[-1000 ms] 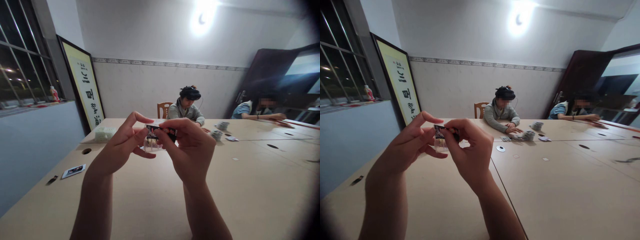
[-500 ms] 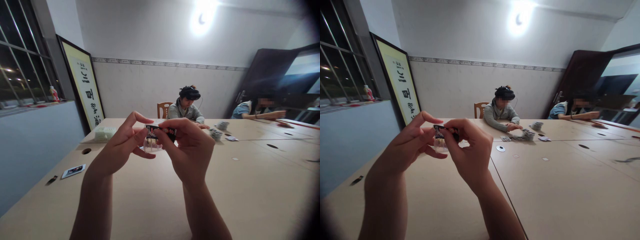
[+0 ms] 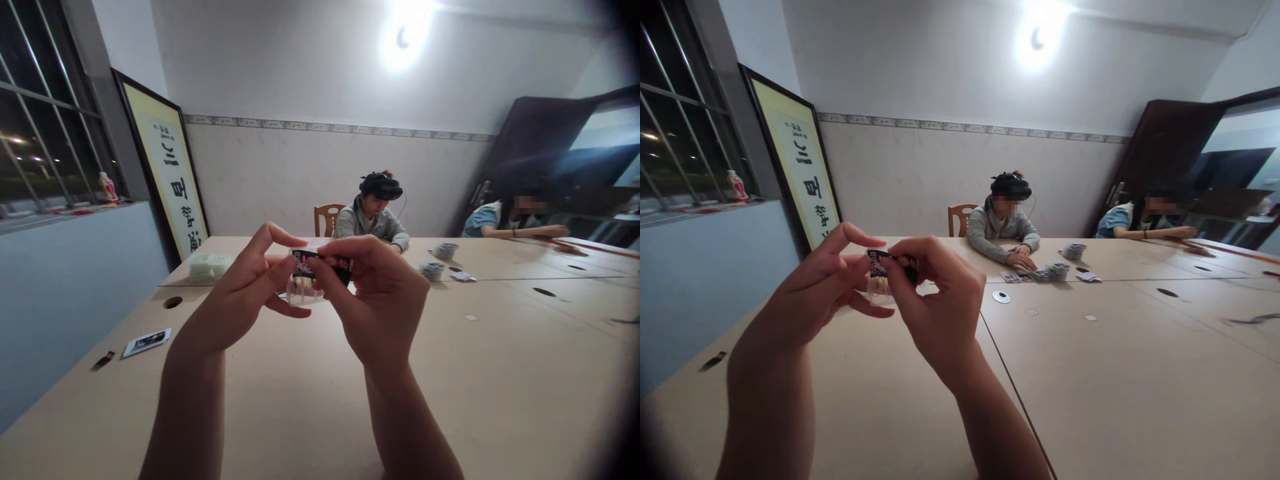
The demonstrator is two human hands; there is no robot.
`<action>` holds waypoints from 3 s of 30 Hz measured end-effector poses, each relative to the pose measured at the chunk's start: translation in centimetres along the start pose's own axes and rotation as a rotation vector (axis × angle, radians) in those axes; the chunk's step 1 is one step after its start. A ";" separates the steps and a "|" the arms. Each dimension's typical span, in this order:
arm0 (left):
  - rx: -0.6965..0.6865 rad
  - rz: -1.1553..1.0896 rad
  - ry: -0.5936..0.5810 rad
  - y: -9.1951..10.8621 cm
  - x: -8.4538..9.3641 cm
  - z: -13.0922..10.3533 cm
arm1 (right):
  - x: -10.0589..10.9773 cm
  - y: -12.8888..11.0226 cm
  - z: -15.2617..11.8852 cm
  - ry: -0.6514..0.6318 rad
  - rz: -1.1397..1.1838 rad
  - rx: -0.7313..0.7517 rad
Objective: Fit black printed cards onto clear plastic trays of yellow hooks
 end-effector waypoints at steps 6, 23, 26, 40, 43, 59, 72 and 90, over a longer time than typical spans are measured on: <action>-0.001 -0.004 0.001 0.0 -0.1 0.1 | -0.1 0.0 0.0 0.006 0.015 -0.009; -0.019 0.029 0.006 0.0 -0.1 0.0 | -0.3 0.2 -0.1 0.012 0.020 -0.025; -0.025 0.045 0.018 0.0 -0.1 0.1 | -0.3 0.1 -0.1 0.017 0.019 -0.022; -0.013 0.160 0.142 0.3 -0.5 0.1 | -0.7 0.4 0.0 0.041 0.004 -0.028; -0.012 0.164 0.115 0.3 -0.5 0.0 | -0.6 0.4 0.0 0.031 -0.015 -0.008; -0.032 0.094 0.056 0.3 -0.5 0.2 | -0.5 0.5 -0.2 0.030 -0.024 0.044; -0.029 -0.020 0.068 0.2 -0.5 0.4 | -0.6 0.2 0.0 0.037 -0.110 0.286; -0.049 0.021 0.167 0.3 -0.8 0.5 | -0.9 0.7 -0.5 0.145 -0.058 0.169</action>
Point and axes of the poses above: each hand's wrist, its own z-axis towards the middle knuckle, its own x-axis out of the back of the hand, y = z × x, the point moved 2 cm from there along z, towards the middle knuckle, and after that the axes turned 2 degrees about -x, right-handed, at the moved point
